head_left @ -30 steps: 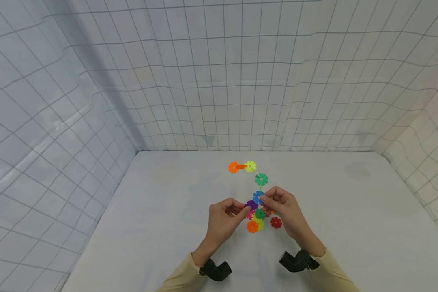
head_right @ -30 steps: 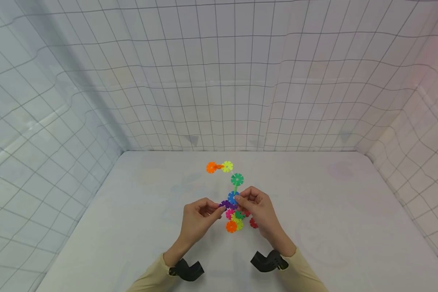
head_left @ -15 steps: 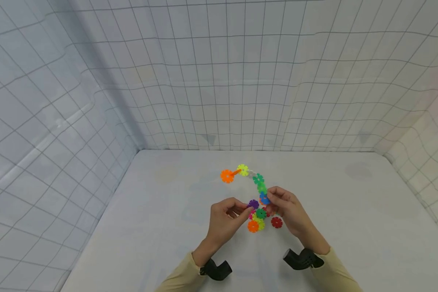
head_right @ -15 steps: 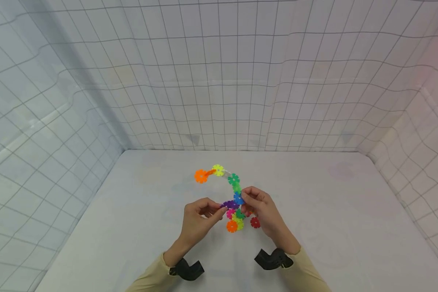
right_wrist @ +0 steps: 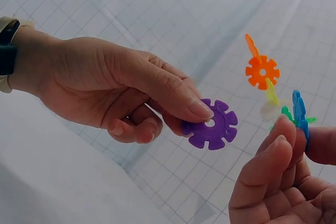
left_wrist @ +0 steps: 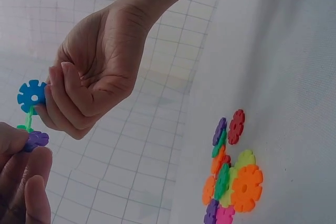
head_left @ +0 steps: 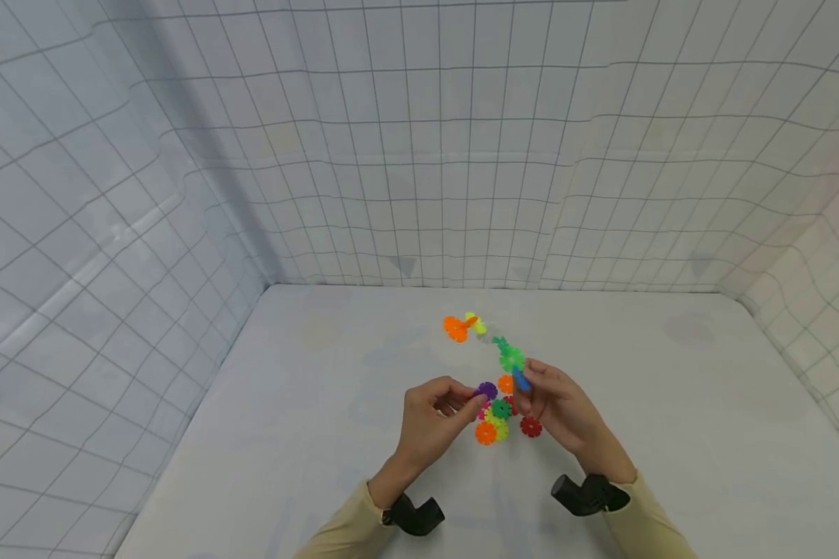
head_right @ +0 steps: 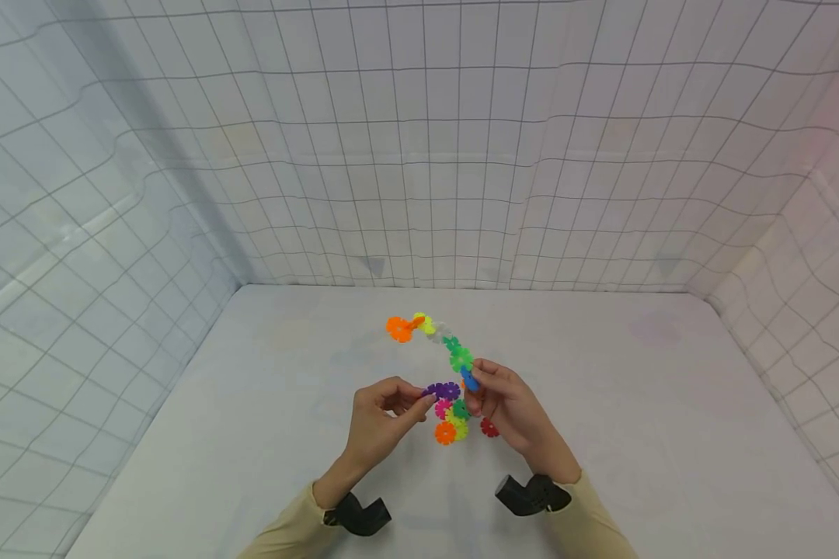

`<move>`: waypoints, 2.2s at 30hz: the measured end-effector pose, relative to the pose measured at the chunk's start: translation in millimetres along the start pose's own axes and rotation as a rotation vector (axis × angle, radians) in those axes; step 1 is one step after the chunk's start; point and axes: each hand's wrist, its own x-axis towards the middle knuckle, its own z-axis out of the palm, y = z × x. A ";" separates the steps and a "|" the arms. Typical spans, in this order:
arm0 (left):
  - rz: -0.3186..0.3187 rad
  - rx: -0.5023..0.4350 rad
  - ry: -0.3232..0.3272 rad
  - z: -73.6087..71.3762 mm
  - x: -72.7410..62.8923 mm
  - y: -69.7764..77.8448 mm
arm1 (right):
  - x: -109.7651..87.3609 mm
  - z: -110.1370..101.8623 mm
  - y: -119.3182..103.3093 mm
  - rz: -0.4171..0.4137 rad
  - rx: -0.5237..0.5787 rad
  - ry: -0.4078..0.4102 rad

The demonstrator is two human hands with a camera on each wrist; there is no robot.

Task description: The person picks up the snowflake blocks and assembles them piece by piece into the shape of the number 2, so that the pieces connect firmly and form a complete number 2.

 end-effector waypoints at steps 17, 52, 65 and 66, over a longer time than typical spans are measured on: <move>0.014 -0.032 -0.010 -0.6 1.8 6.4 | -0.1 6.8 2.9 -0.051 -0.394 0.198; 0.229 0.097 0.081 13.1 -13.6 -16.9 | 0.8 16.6 5.3 -0.136 -0.703 0.226; 0.196 0.153 0.051 12.4 -16.2 -33.1 | 0.8 15.6 0.6 -0.112 -0.666 0.426; 0.193 0.157 0.049 11.9 -16.9 -34.4 | 0.2 14.7 -0.9 -0.120 -0.663 0.442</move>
